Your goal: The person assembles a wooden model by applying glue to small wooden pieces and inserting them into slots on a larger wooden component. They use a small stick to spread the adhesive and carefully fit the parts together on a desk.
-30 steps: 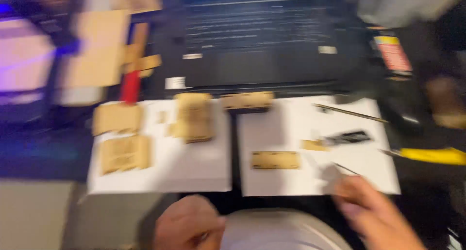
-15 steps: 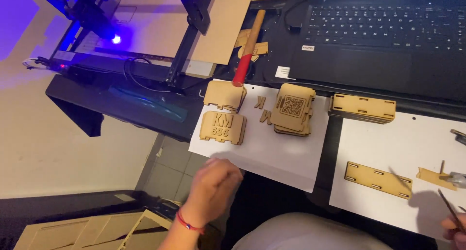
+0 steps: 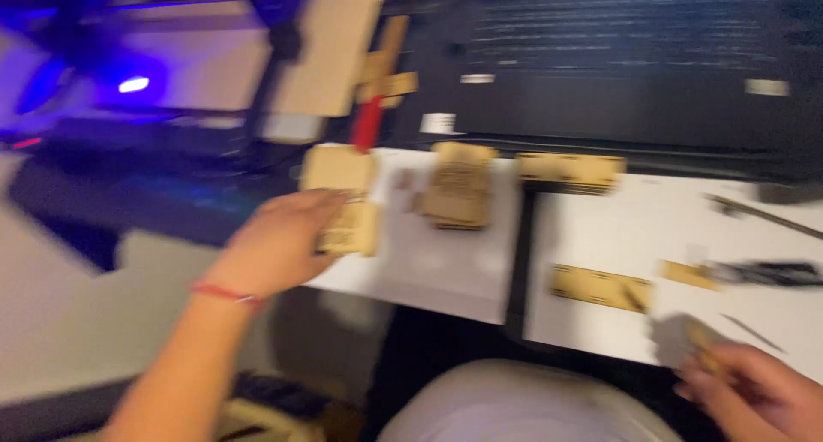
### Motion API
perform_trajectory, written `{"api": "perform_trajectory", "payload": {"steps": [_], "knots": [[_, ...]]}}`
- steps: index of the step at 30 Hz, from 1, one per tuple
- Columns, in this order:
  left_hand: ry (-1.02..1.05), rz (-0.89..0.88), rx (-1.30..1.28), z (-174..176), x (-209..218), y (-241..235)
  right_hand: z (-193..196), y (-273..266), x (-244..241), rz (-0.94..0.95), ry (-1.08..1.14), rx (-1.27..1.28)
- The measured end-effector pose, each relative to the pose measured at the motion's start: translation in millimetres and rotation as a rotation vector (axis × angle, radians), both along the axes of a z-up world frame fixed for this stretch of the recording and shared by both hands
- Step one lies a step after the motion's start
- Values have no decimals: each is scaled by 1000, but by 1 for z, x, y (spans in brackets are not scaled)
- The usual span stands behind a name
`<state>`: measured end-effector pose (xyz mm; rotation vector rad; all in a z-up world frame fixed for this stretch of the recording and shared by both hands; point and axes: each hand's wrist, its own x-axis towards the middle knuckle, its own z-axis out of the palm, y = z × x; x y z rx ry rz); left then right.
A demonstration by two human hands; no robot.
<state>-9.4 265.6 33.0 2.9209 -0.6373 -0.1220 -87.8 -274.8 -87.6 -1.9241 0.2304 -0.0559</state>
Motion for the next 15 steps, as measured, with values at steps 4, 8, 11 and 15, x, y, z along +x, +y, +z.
{"api": "perform_trajectory", "payload": {"steps": [4, 8, 11, 15], "knots": [[125, 88, -64, -7, 12, 2, 70, -5, 9, 51, 261, -71], [242, 481, -11, -36, 14, 20, 102, -11, 20, 73, 373, -304], [115, 454, -150, -52, 6, 39, 105, -17, 23, 164, 248, -483], [20, 435, -256, -29, -3, 18, 99, -16, 28, 293, 14, -529]]}}
